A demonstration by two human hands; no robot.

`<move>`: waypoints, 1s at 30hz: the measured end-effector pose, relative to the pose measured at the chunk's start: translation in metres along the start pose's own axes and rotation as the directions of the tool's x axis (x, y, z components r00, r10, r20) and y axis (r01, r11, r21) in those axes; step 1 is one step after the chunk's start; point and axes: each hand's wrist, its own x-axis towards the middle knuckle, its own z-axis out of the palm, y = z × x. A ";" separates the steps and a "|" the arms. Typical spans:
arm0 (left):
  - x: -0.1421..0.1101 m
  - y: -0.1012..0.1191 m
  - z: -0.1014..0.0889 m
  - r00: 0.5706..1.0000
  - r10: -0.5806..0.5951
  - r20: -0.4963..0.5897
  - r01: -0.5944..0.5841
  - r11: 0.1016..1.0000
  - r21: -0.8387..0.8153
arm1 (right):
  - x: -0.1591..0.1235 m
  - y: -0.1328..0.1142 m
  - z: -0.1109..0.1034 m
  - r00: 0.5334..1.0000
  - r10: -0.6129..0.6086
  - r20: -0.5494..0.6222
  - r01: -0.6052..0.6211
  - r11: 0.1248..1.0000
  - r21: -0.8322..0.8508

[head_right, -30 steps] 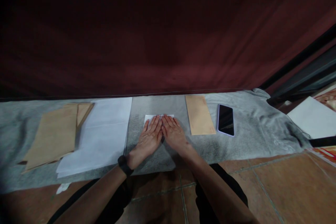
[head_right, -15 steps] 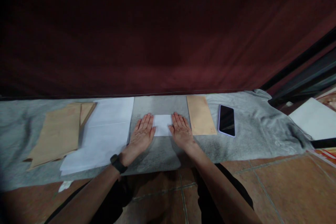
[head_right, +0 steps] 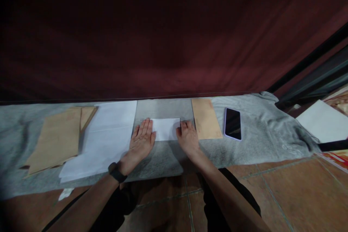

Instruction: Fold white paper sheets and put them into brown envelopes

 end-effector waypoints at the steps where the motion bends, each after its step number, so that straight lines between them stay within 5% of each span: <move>1: 0.000 0.001 0.000 1.000 0.002 -0.010 -0.002 1.000 -0.002 | 0.002 -0.001 0.001 0.999 0.037 0.020 -0.038 0.999 0.019; 7: 0.000 0.002 -0.003 1.000 0.000 0.004 0.000 1.000 -0.011 | 0.013 0.004 0.011 0.975 0.198 0.104 -0.223 0.888 0.403; 11: 0.006 0.005 -0.014 1.000 -0.005 -0.019 0.003 0.996 -0.088 | 0.024 0.005 0.000 0.985 0.166 0.052 -0.165 0.796 0.582; 14: 0.012 0.013 -0.028 0.997 0.014 -0.070 -0.036 0.945 -0.325 | 0.026 0.001 -0.026 0.973 0.198 -0.116 -0.076 0.756 0.650; 16: 0.013 0.022 -0.039 0.999 0.018 -0.040 -0.038 0.816 -0.576 | 0.021 -0.003 -0.045 0.890 0.222 -0.398 0.092 0.768 0.634; 18: 0.010 0.033 -0.047 0.998 0.014 0.055 0.037 0.583 -0.811 | 0.012 -0.008 -0.057 0.852 0.057 -0.520 0.230 0.852 0.471; 21: 0.003 0.048 -0.054 0.980 0.011 0.198 0.196 0.104 -0.975 | -0.003 -0.019 -0.056 0.831 -0.318 -0.456 0.442 0.876 0.194; 24: 0.000 0.057 -0.053 0.945 -0.032 0.326 0.305 -0.273 -0.912 | -0.015 -0.032 -0.040 0.784 -0.541 -0.306 0.576 0.817 0.032; 27: 0.004 0.054 -0.045 0.889 -0.145 0.435 0.346 -0.410 -0.844 | -0.022 -0.042 -0.027 0.780 -0.601 -0.173 0.614 0.788 0.030; 30: 0.009 0.042 -0.039 0.843 -0.217 0.493 0.384 -0.400 -0.832 | -0.019 -0.044 -0.026 0.823 -0.545 -0.164 0.565 0.816 0.123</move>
